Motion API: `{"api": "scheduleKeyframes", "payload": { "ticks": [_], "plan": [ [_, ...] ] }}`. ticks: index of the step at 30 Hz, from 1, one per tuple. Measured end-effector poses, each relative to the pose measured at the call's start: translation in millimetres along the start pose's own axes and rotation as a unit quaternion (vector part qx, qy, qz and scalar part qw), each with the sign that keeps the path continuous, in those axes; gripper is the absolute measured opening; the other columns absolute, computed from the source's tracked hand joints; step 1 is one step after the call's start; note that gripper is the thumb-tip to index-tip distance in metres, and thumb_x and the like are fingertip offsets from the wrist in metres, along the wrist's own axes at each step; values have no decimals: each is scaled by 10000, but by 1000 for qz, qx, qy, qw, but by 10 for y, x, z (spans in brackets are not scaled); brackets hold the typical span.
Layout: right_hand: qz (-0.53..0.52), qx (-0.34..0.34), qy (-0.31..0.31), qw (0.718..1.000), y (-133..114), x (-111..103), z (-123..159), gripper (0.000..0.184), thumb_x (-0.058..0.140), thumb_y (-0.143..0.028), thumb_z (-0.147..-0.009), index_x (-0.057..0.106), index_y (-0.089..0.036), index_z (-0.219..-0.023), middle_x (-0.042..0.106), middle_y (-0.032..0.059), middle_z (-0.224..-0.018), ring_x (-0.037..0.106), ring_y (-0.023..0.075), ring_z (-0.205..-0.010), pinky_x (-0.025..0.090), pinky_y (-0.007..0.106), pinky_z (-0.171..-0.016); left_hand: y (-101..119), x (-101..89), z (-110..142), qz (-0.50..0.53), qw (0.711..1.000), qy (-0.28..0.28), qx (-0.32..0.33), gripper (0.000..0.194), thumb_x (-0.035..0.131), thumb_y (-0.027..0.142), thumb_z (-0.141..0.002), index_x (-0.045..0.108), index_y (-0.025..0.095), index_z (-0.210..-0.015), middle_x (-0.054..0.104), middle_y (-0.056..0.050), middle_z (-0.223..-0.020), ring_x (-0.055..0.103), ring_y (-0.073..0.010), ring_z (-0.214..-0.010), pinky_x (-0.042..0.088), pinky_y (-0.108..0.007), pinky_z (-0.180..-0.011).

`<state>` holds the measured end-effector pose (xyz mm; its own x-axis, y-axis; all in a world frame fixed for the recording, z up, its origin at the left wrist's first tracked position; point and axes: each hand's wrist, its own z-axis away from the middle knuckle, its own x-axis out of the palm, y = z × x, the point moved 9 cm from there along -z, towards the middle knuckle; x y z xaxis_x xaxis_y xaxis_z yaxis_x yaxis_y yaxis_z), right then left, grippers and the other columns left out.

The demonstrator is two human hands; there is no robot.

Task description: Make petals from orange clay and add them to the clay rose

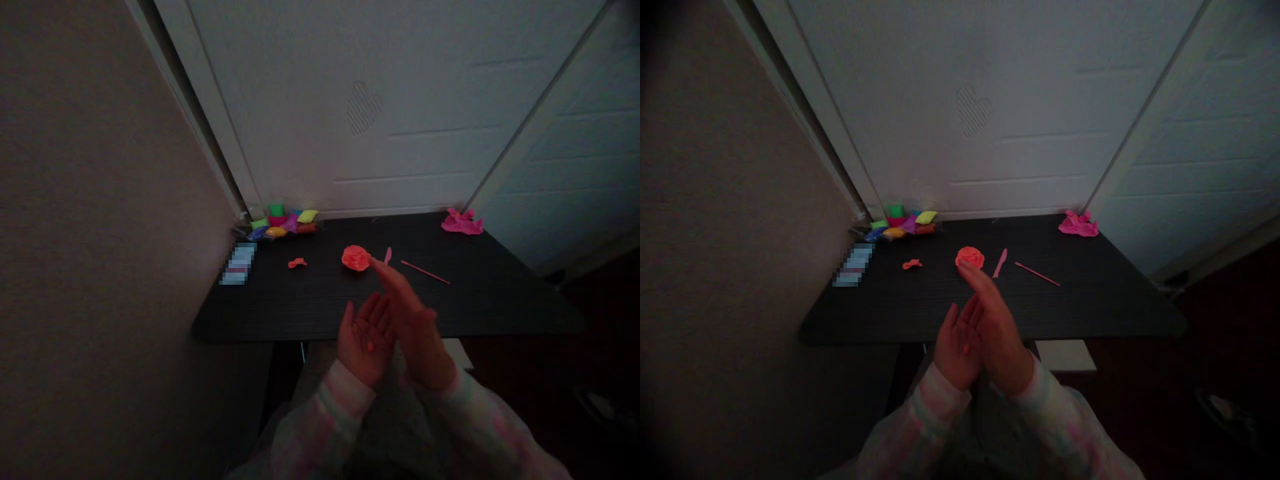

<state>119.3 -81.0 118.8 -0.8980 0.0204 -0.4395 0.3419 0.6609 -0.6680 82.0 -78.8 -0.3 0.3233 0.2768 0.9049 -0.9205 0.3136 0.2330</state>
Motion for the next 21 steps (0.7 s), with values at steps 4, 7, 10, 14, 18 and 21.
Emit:
{"api": "scheduleKeyframes", "payload": {
  "ticks": [4, 7, 10, 14, 18, 21],
  "plan": [
    [-62, 40, 98, 992, 50, -441, 162, 266, 344, -317, -893, 554, -260, -1044, 576, 43, -1015, 535, 177, -982, 448, 343, -840, 40, 82, 19, 59, 998, 5, -24, 440, 312, 364, -878, 653, 107, -771, 680, -72, -748, 639, -144, -779, 462, -267, -792],
    [51, 40, -27, 998, 13, -249, 288, 154, 518, -250, -821, 595, -232, -952, 603, 29, -869, 563, 153, -817, 481, 289, -702, 90, 115, 33, 53, 998, 21, -6, 460, 306, 369, -881, 654, 104, -736, 679, -73, -725, 644, -144, -751, 472, -261, -763],
    [128, 24, -108, 986, 16, 16, 410, 212, 538, -262, -807, 585, -231, -1012, 607, 43, -872, 555, 175, -805, 480, 336, -690, 144, 105, 41, 21, 999, 41, 15, 487, 309, 406, -872, 656, 105, -711, 677, -83, -722, 646, -159, -763, 467, -283, -797],
    [175, 49, -117, 976, 100, 196, 433, 216, 537, -286, -803, 599, -211, -996, 601, 63, -863, 547, 200, -798, 476, 379, -688, 214, 92, 41, -17, 998, 25, 49, 538, 290, 462, -862, 666, 105, -716, 687, -101, -746, 647, -166, -773, 446, -300, -847],
    [156, 79, -102, 979, 164, 260, 380, 126, 530, -252, -804, 621, -197, -872, 613, 52, -821, 560, 188, -775, 486, 356, -688, 281, 101, 35, -64, 994, 0, 93, 569, 271, 497, -855, 675, 109, -751, 694, -108, -832, 630, -169, -861, 386, -298, -922],
    [129, 84, -84, 985, 175, 271, 331, 106, 512, -220, -812, 613, -191, -822, 620, 46, -797, 565, 179, -772, 492, 338, -688, 336, 125, 16, -87, 990, -2, 115, 572, 244, 486, -866, 674, 113, -812, 687, -106, -900, 595, -168, -962, 348, -282, -957]
  ]
}}
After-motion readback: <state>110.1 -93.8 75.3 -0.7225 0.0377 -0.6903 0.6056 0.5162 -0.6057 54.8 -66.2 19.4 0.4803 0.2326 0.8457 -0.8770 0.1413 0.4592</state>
